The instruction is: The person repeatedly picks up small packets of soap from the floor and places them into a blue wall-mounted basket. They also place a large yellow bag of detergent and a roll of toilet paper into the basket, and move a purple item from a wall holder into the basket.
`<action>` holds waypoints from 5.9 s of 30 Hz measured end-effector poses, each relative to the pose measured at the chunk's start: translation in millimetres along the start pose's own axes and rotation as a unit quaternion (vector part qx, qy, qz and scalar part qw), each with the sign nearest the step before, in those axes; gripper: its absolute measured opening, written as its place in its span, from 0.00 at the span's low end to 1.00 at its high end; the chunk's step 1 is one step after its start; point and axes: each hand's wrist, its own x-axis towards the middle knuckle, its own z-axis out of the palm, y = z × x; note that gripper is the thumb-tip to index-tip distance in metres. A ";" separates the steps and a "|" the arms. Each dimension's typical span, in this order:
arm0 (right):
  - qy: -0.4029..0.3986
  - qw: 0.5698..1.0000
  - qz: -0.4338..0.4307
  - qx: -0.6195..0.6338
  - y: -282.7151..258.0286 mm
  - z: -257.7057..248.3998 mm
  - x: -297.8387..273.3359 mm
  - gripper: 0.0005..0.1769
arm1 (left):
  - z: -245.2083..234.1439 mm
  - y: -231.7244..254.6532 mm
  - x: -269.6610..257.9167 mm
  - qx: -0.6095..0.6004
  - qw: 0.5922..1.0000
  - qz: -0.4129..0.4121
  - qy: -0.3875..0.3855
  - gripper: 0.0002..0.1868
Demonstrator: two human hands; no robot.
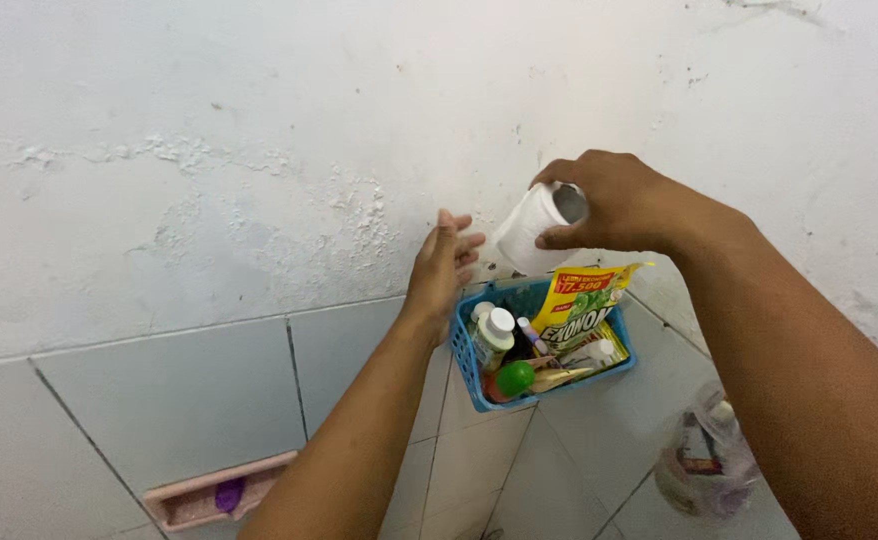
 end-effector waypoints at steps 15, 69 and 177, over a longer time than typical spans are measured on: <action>-0.088 0.990 0.105 -0.039 15.2 55.1 69.8 0.45 | -12.9 -35.9 13.4 -0.003 0.994 0.067 -0.081 0.48; -0.104 0.623 -0.177 0.755 -180.3 295.9 -123.2 0.56 | -196.1 -40.5 -338.3 0.183 0.938 0.122 0.266 0.49; 0.225 0.908 0.329 0.127 147.8 84.8 -238.7 0.12 | 218.5 -66.2 -128.3 0.440 0.807 0.271 -0.285 0.28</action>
